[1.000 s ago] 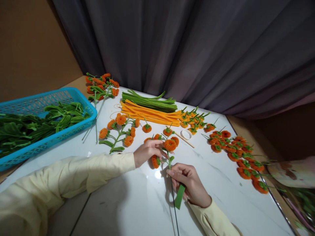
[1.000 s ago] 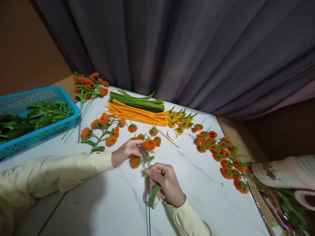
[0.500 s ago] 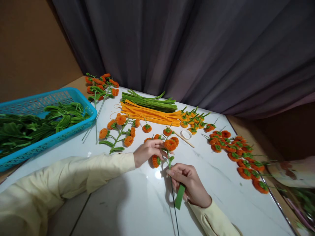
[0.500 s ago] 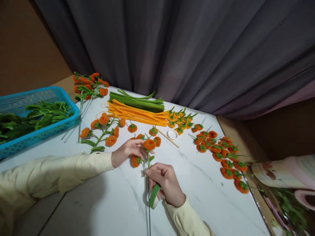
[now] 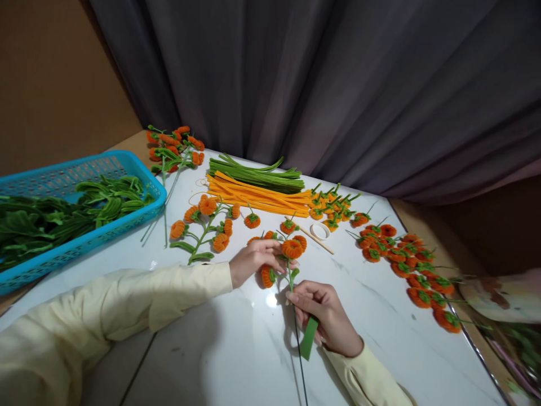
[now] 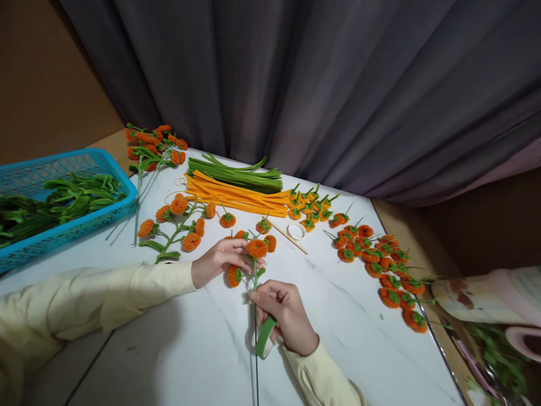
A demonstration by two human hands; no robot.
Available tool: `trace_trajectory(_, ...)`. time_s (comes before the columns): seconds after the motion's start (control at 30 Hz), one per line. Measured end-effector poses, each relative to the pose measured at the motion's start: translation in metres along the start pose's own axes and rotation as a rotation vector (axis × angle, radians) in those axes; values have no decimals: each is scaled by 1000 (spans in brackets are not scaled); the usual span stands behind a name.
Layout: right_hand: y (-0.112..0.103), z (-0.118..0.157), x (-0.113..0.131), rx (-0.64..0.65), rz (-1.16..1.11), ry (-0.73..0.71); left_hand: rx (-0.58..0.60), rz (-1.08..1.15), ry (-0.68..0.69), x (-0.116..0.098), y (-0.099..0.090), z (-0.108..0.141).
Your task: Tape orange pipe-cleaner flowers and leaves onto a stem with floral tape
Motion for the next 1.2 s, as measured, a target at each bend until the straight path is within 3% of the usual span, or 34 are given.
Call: trace_trajectory(1.2,-1,0,0,16,8,-15,14,55,-1,-1,2,0)
Point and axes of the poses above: each hand's wrist, its own z-axis away from the middle knuckle, its own y-axis out of the palm, x = y × z, the point moved 1 cm from there along -z, towards the middle knuckle, and after that the axes turned 8 degrees about -z, right-handed, at the moved point
